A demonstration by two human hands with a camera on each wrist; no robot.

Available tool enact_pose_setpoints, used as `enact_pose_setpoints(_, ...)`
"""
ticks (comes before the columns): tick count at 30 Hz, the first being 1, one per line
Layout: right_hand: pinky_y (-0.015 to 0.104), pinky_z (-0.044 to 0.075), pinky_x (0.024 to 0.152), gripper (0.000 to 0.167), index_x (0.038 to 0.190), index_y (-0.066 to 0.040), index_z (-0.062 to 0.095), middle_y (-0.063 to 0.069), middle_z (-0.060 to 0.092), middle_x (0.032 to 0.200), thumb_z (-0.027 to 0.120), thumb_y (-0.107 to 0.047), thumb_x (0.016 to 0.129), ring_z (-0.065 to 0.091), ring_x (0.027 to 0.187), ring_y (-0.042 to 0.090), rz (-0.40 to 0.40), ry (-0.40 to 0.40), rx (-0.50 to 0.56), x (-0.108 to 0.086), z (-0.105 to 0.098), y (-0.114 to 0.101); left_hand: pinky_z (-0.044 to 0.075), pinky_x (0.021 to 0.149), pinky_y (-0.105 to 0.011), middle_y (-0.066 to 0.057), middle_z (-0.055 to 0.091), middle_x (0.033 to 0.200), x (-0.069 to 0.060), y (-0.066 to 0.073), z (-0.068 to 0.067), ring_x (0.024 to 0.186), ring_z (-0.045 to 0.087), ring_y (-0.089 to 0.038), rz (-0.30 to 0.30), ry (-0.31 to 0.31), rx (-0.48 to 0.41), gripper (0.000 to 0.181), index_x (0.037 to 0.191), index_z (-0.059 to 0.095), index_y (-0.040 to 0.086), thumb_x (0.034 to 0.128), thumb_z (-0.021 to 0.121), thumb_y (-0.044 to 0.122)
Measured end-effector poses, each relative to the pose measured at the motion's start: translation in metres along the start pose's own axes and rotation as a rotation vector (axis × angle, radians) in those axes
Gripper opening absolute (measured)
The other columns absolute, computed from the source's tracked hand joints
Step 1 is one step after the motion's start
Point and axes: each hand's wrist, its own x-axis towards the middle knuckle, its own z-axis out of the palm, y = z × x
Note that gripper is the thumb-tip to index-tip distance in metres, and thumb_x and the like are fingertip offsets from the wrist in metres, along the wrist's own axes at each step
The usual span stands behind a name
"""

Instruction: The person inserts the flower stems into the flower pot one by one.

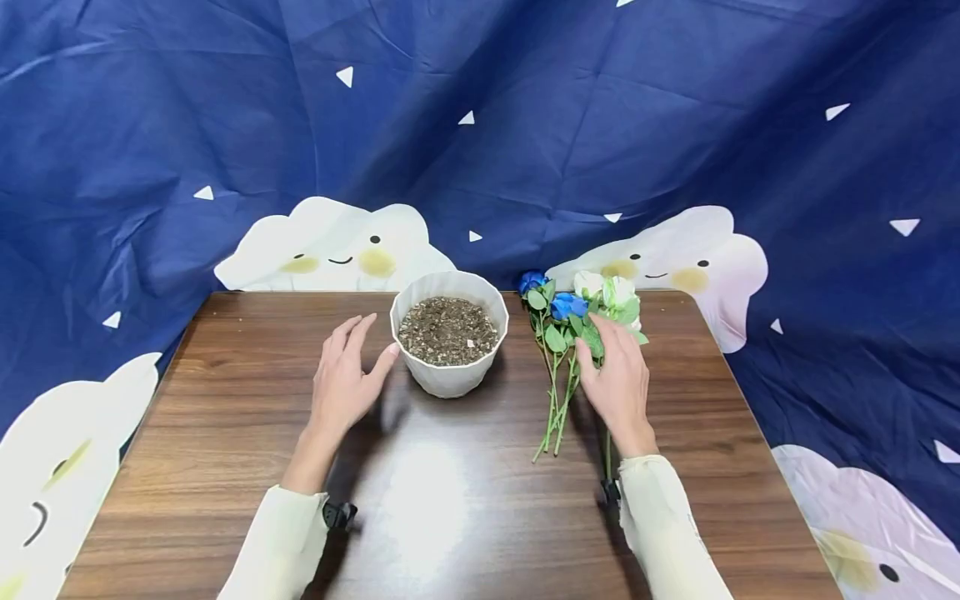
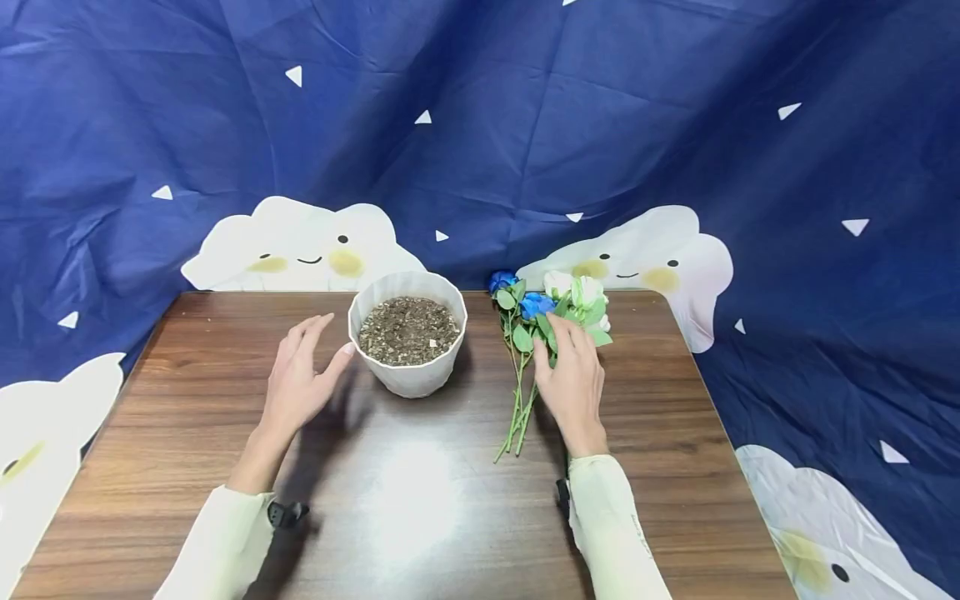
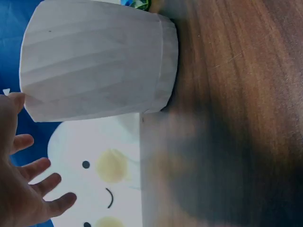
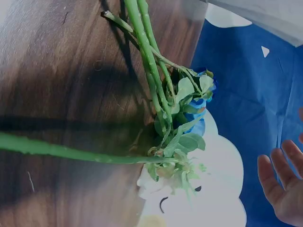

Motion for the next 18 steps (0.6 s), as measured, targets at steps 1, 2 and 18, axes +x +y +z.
enact_pose_setpoints(1, 0.056, 0.05, 0.095, 0.043, 0.134, -0.006, 0.064, 0.016, 0.064, 0.131, 0.072, -0.015, 0.093, 0.057, 0.119, 0.037, 0.012, 0.005, 0.013, 0.0, -0.001, 0.001, 0.044, 0.098, -0.067, -0.014, 0.045, 0.15, 0.0, 0.0, 0.0, 0.134, 0.043, -0.039, -0.006, -0.004, -0.02, 0.061, 0.149, 0.05, 0.018, 0.0973, 0.062, 0.048)
enact_pose_setpoints(2, 0.055, 0.048, 0.098, 0.043, 0.134, -0.005, 0.064, 0.017, 0.064, 0.13, 0.072, -0.014, 0.093, 0.057, 0.12, 0.037, 0.024, 0.008, 0.027, 0.0, -0.001, 0.002, 0.044, 0.098, -0.066, -0.014, 0.046, 0.149, 0.001, 0.0, 0.001, 0.134, 0.043, -0.039, -0.01, -0.006, -0.041, 0.06, 0.148, 0.051, 0.018, 0.0969, 0.063, 0.047)
enact_pose_setpoints(18, 0.027, 0.056, 0.071, 0.043, 0.128, 0.003, 0.064, 0.022, 0.068, 0.114, 0.076, -0.001, 0.088, 0.067, 0.097, 0.038, 0.271, 0.014, 0.187, -0.01, 0.002, 0.029, 0.051, 0.097, -0.057, -0.016, 0.051, 0.142, 0.008, -0.005, 0.006, 0.128, 0.05, -0.036, -0.114, -0.14, -0.396, 0.065, 0.147, 0.05, 0.01, 0.0924, 0.075, 0.034)
